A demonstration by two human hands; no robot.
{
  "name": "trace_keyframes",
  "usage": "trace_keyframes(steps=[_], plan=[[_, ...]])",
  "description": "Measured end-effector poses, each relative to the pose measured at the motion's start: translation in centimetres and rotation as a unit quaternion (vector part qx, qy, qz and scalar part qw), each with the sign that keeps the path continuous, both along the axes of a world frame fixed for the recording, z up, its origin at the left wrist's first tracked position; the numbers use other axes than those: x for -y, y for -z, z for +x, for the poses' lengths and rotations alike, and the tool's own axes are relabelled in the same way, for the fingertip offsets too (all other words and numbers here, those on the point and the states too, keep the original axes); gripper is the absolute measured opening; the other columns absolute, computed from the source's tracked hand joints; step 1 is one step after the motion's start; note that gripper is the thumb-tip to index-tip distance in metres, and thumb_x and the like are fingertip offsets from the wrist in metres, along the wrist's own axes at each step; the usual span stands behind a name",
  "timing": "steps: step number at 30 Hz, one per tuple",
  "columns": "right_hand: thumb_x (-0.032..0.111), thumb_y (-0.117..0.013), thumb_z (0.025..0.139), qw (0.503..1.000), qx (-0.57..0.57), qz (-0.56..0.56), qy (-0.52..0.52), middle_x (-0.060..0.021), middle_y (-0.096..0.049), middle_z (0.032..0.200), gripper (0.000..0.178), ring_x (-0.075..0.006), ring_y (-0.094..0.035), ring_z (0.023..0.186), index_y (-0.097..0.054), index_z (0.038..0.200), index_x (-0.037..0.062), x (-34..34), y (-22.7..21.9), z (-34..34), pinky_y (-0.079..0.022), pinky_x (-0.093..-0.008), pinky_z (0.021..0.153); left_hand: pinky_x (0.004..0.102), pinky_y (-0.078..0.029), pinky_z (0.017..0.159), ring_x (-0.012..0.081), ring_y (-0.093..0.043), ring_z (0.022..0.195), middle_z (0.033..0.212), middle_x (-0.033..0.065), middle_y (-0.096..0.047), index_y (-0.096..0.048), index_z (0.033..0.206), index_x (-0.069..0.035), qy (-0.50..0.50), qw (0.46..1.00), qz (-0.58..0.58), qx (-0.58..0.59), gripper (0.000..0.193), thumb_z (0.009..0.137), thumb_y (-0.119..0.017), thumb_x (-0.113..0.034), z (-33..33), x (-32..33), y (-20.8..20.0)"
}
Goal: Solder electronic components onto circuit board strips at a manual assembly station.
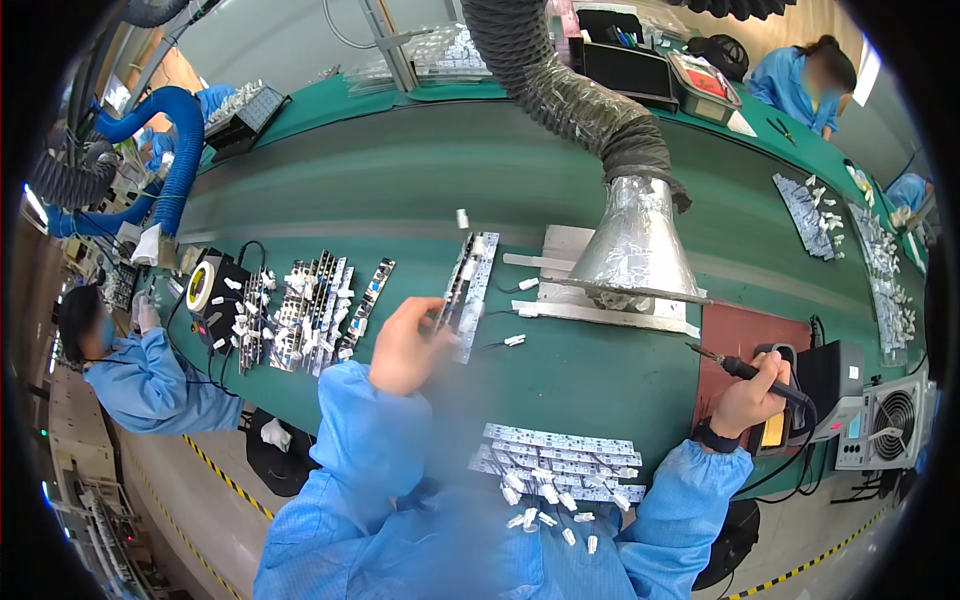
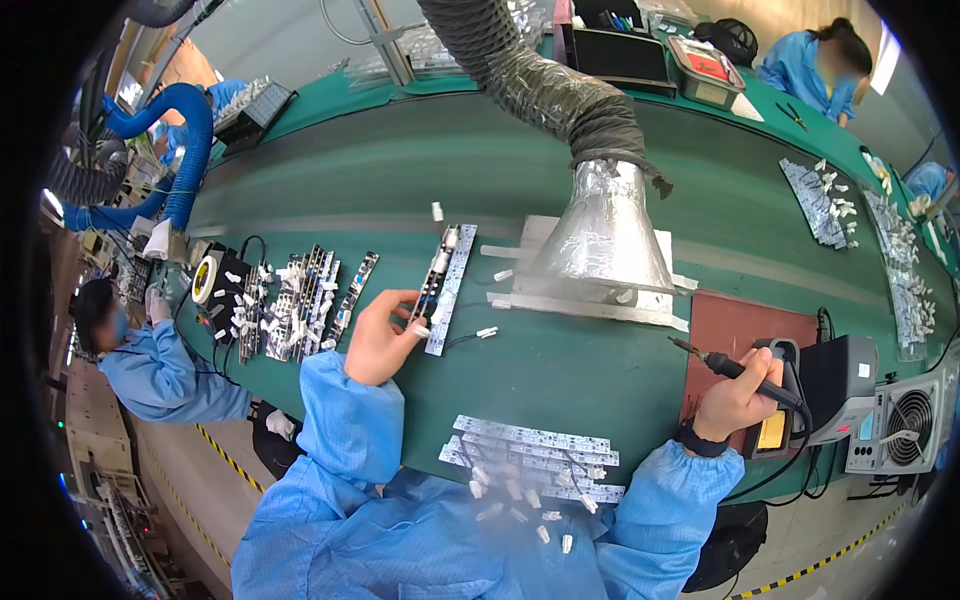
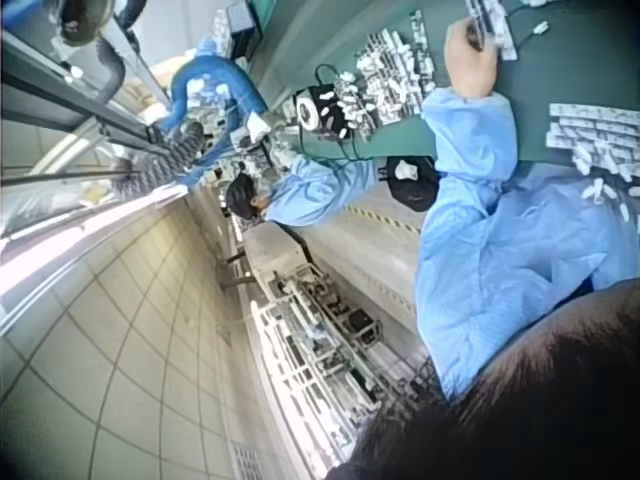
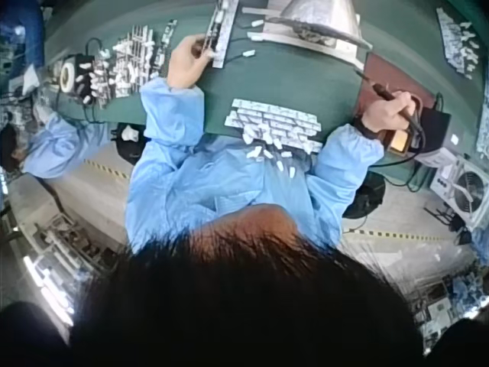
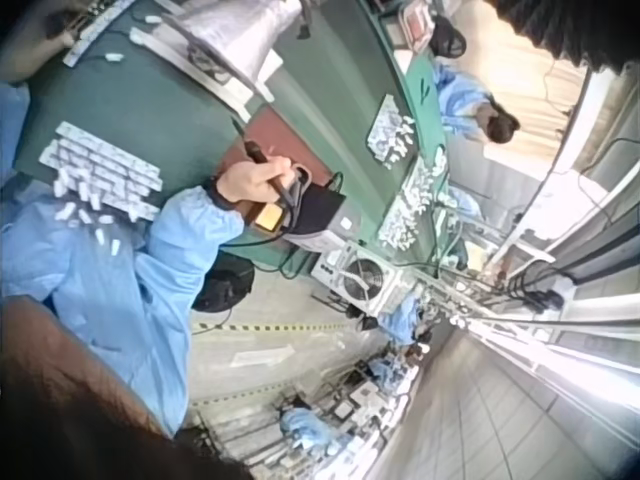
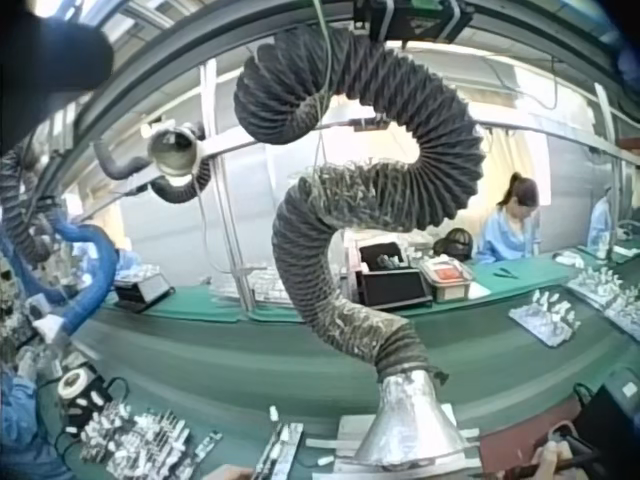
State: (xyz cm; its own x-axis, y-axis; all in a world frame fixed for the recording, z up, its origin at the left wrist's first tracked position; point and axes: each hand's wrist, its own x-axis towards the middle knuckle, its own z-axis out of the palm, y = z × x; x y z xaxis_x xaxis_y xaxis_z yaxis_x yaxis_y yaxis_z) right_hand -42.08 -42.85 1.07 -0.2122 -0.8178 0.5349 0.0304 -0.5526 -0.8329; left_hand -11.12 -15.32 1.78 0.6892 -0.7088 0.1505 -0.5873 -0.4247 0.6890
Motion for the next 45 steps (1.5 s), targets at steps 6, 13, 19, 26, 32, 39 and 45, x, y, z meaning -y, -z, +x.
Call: trace_keyframes(steps=[6, 13, 19, 26, 32, 39, 45], plan=[[0.006, -0.048, 0.096, 1.000, -0.007, -0.007, 0.008, 0.0006, -0.040, 0.066, 0.032, -0.0093, -0.040, 0.064, -0.038, 0.066, 0.0048, 0.0, -0.2, -0.1, -0.036, -0.0249, 0.062, 0.0307, -0.050, 0.063, 0.0213, -0.060, 0.078, 0.102, 0.0084, -0.061, -0.063, 0.110, -0.003, -0.023, 0.993, 0.014, 0.114, 0.032, 0.081, -0.071, -0.013, -2.0, 1.4, -0.7], [0.007, -0.048, 0.097, 1.000, -0.006, 0.004, 0.000, 0.0007, -0.040, 0.066, 0.032, -0.0091, -0.040, 0.064, -0.039, 0.066, 0.0052, 0.0, -0.1, -0.2, -0.036, -0.0246, 0.062, 0.0304, -0.050, 0.062, 0.0186, -0.060, 0.072, 0.100, 0.0086, -0.062, -0.063, 0.109, -0.001, -0.035, 0.998, 0.015, 0.052, 0.030, 0.083, -0.070, -0.013, -0.9, 0.7, -0.2], [0.007, -0.047, 0.097, 1.000, -0.006, 0.002, 0.008, 0.0002, -0.042, 0.066, 0.031, -0.0094, -0.041, 0.064, -0.040, 0.067, 0.0044, 0.1, -0.1, 0.1, -0.036, -0.0248, 0.061, 0.0294, -0.046, 0.058, 0.0164, -0.056, 0.065, 0.094, 0.0080, -0.061, -0.066, 0.103, -0.001, -0.052, 0.996, 0.004, 0.070, 0.021, 0.084, -0.067, -0.009, -0.9, 1.2, -0.2], [0.012, -0.050, 0.096, 0.999, 0.001, 0.017, 0.026, 0.0027, -0.045, 0.067, 0.027, -0.0079, -0.042, 0.063, -0.045, 0.070, 0.0073, -0.3, -0.2, -0.3, -0.035, -0.0256, 0.057, 0.0293, -0.044, 0.057, 0.0162, -0.054, 0.062, 0.087, 0.0096, -0.058, -0.064, 0.105, -0.001, -0.007, 0.994, -0.052, 0.092, 0.020, 0.086, -0.060, -0.002, 0.1, 1.2, 1.5], [0.011, -0.050, 0.096, 1.000, 0.003, 0.022, 0.000, 0.0021, -0.043, 0.060, 0.033, -0.0063, -0.038, 0.057, -0.043, 0.065, 0.0045, -1.4, -1.7, 0.3, -0.031, -0.0254, 0.052, 0.0311, -0.047, 0.064, 0.0209, -0.057, 0.073, 0.105, 0.0112, -0.058, -0.062, 0.110, 0.000, -0.025, 0.990, -0.104, 0.095, 0.025, 0.086, -0.061, -0.001, -0.5, 0.1, -0.1], [0.011, -0.054, 0.094, 1.000, -0.003, 0.018, 0.012, 0.0003, -0.047, 0.058, 0.034, -0.0075, -0.043, 0.057, -0.045, 0.063, 0.0031, -0.9, -1.3, -0.3, -0.036, -0.0260, 0.054, 0.0354, -0.050, 0.071, 0.0298, -0.062, 0.080, 0.089, 0.0133, -0.062, -0.065, 0.096, -0.002, 0.218, 0.974, -0.042, 0.051, 0.021, 0.076, -0.070, -0.004, -7.4, -0.2, -5.0], [0.011, -0.054, 0.094, 1.000, 0.001, 0.025, 0.009, -0.0003, -0.048, 0.058, 0.033, -0.0078, -0.044, 0.056, -0.046, 0.063, 0.0028, -0.4, -0.9, -0.4, -0.038, -0.0254, 0.055, 0.0355, -0.051, 0.073, 0.0266, -0.062, 0.083, 0.086, 0.0105, -0.062, -0.067, 0.108, -0.005, 0.406, 0.911, 0.076, 0.010, 0.037, 0.078, -0.078, -0.022, -9.9, 1.5, -3.2]])
